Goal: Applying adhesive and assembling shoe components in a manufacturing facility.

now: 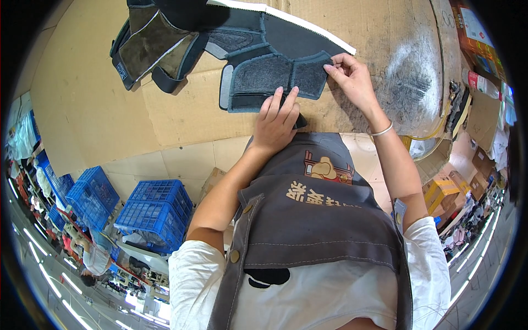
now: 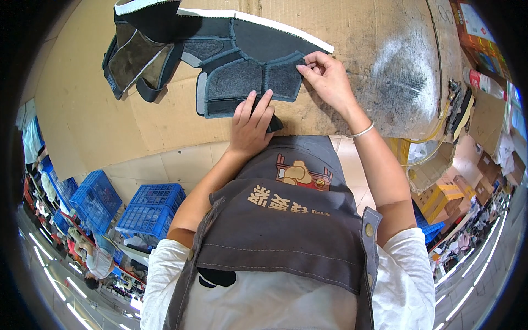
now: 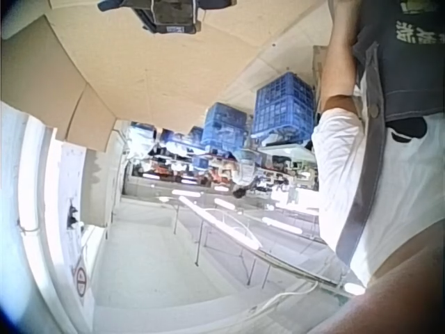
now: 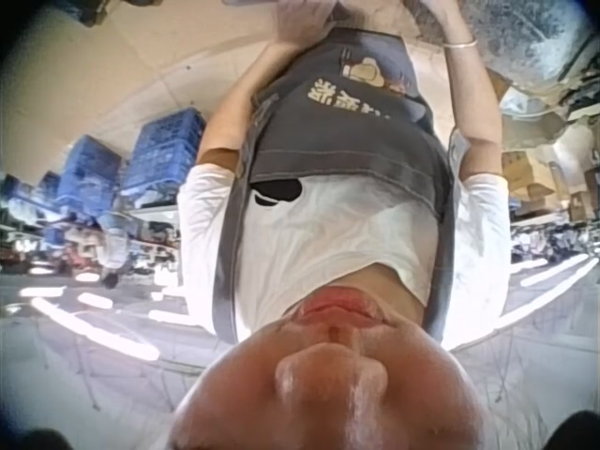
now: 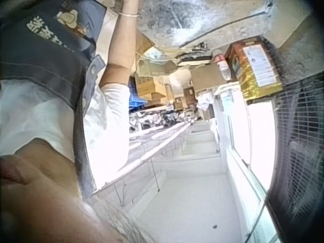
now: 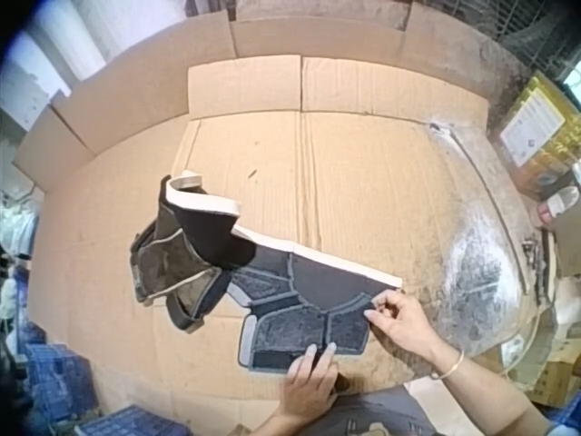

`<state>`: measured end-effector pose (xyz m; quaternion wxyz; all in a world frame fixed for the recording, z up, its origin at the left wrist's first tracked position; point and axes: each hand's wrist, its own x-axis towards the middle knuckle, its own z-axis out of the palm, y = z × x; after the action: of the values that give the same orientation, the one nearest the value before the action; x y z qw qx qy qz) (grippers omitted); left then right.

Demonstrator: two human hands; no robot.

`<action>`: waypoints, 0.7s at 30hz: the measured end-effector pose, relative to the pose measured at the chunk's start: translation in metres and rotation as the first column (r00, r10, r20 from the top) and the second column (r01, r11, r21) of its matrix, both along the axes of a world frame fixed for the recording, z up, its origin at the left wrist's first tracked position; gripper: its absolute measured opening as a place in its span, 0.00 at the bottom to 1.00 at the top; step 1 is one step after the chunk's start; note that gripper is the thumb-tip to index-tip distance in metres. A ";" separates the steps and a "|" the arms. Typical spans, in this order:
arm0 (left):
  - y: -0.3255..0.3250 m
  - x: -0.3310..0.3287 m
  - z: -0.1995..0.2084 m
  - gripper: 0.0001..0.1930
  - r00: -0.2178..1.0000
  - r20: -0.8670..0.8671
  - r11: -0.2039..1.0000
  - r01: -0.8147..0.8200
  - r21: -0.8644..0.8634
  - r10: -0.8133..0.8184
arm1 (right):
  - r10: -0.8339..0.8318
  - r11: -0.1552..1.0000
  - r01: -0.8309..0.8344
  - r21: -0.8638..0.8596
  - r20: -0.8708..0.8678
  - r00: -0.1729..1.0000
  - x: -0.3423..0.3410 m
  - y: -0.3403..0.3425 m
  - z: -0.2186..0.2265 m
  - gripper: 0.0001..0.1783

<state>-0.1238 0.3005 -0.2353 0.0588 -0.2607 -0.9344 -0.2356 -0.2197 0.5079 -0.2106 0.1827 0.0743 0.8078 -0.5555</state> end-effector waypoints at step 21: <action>0.000 0.001 -0.002 0.27 1.000 -0.018 1.000 -0.008 -0.026 0.007 | -0.001 0.928 0.023 0.373 -0.061 0.998 -0.007 -0.014 0.013 0.14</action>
<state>-0.1227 0.3007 -0.2372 0.0647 -0.2601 -0.9378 -0.2207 -0.2267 0.4934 -0.1981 0.1376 0.0960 0.9033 -0.3949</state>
